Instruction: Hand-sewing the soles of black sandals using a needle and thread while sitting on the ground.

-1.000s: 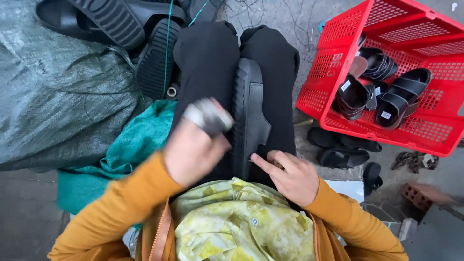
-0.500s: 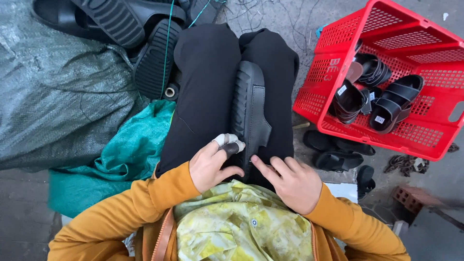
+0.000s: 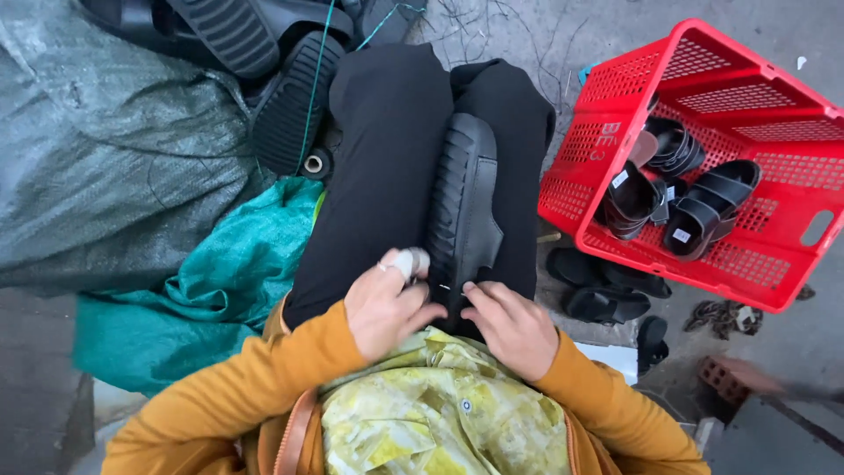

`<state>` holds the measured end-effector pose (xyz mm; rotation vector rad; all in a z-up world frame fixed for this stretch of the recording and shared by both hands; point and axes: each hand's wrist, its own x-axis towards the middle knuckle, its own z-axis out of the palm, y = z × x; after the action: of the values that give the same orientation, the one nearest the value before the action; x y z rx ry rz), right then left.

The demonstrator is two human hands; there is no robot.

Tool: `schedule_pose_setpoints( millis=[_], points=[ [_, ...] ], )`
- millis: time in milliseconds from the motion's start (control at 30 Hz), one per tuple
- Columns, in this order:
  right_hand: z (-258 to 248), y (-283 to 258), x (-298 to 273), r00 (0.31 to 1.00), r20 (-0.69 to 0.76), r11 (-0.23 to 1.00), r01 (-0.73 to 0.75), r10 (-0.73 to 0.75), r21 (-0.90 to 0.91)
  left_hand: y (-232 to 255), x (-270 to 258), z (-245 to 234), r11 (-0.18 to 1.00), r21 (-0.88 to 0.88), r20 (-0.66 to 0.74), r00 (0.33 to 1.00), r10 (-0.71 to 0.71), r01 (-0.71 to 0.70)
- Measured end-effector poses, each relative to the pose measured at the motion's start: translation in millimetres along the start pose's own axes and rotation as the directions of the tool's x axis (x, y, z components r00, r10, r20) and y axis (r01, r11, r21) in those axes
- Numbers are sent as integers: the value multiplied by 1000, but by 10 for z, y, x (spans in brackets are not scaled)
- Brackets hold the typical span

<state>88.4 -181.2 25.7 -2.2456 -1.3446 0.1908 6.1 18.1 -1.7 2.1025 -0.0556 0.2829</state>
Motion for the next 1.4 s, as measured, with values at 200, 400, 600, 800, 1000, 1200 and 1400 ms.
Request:
schedule_pose_setpoints(
  millis=[200,400,600,800,1000,1200,1400],
  points=[
    [4,11,4,993,-107,987,-26,44,161,-10,-86,35,471,-774,257,890,-376,422],
    [-398,37,-66,981,171,968,131,-95,-212,87,8,162,821,-425,120,923,-365,380],
    [-629,120,-184,929,351,961,-15,115,-276,254,160,93,960,124,21,968,249,-250],
    [-267,125,-156,996,71,994,-52,59,-100,197,131,50,903,92,-39,905,423,-419],
    [-763,314,-239,979,148,977,-117,143,-176,253,303,104,943,85,-91,940,328,-321],
    [-488,154,-147,994,29,988,-99,103,-121,247,325,143,878,92,33,883,469,-470],
    [-374,62,-50,998,37,997,-61,59,39,237,254,-91,872,-9,61,870,488,-489]
  ],
)
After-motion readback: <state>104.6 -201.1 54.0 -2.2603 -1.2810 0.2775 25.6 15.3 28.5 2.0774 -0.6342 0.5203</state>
